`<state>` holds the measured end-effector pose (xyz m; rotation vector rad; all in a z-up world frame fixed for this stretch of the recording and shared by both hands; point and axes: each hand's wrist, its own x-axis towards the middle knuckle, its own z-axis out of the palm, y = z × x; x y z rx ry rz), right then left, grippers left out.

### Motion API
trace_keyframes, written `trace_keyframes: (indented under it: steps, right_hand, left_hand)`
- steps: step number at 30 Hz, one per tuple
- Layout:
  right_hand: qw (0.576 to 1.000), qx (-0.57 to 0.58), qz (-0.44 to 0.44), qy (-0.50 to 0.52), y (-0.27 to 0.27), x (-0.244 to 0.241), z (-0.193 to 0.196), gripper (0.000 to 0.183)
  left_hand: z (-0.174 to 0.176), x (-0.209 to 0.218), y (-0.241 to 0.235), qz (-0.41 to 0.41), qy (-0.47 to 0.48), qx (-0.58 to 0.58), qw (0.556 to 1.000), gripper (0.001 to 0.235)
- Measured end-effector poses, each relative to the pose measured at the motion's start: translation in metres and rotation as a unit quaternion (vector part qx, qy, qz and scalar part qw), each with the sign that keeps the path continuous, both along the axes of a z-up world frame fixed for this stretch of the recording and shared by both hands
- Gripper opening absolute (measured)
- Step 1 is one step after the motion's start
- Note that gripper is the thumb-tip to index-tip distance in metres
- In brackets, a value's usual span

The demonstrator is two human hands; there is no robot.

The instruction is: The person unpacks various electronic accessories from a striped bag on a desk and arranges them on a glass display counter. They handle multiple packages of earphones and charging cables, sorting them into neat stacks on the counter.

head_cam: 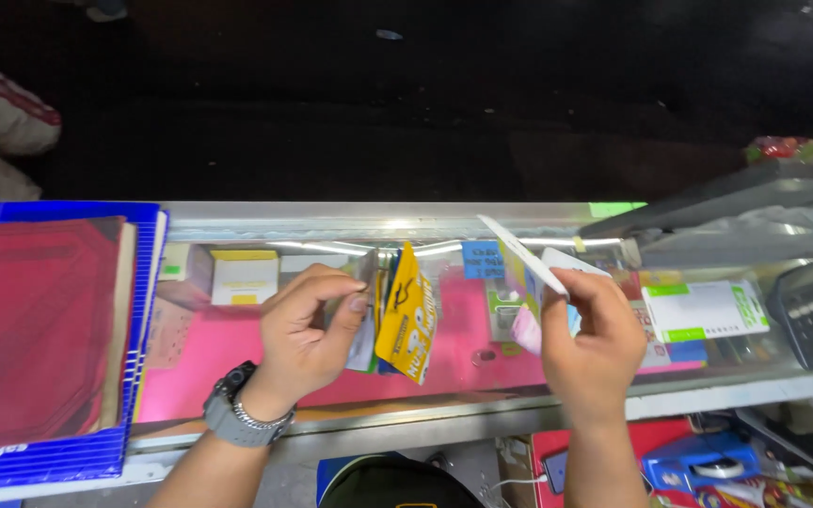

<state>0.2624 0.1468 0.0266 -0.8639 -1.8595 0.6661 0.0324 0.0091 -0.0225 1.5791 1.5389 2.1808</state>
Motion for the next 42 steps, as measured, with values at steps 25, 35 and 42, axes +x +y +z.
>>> trace_keyframes:
  steps: [25,35,42]
  right_hand:
    - [0.892,0.026,-0.161,-0.421,0.033,0.052,-0.046,0.064]
    - [0.899,-0.204,-0.253,-0.294,0.059,0.071,-0.062,0.083]
    - [0.934,-0.240,-0.212,-0.157,0.066,0.088,-0.058,0.017]
  left_hand:
    - [0.015,-0.006,-0.005,-0.016,-0.052,-0.038,0.998,0.019]
    - [-0.009,-0.017,-0.003,-0.095,-0.235,0.041,0.967,0.009]
    - [0.001,-0.008,-0.007,-0.023,-0.107,-0.047,0.993,0.013]
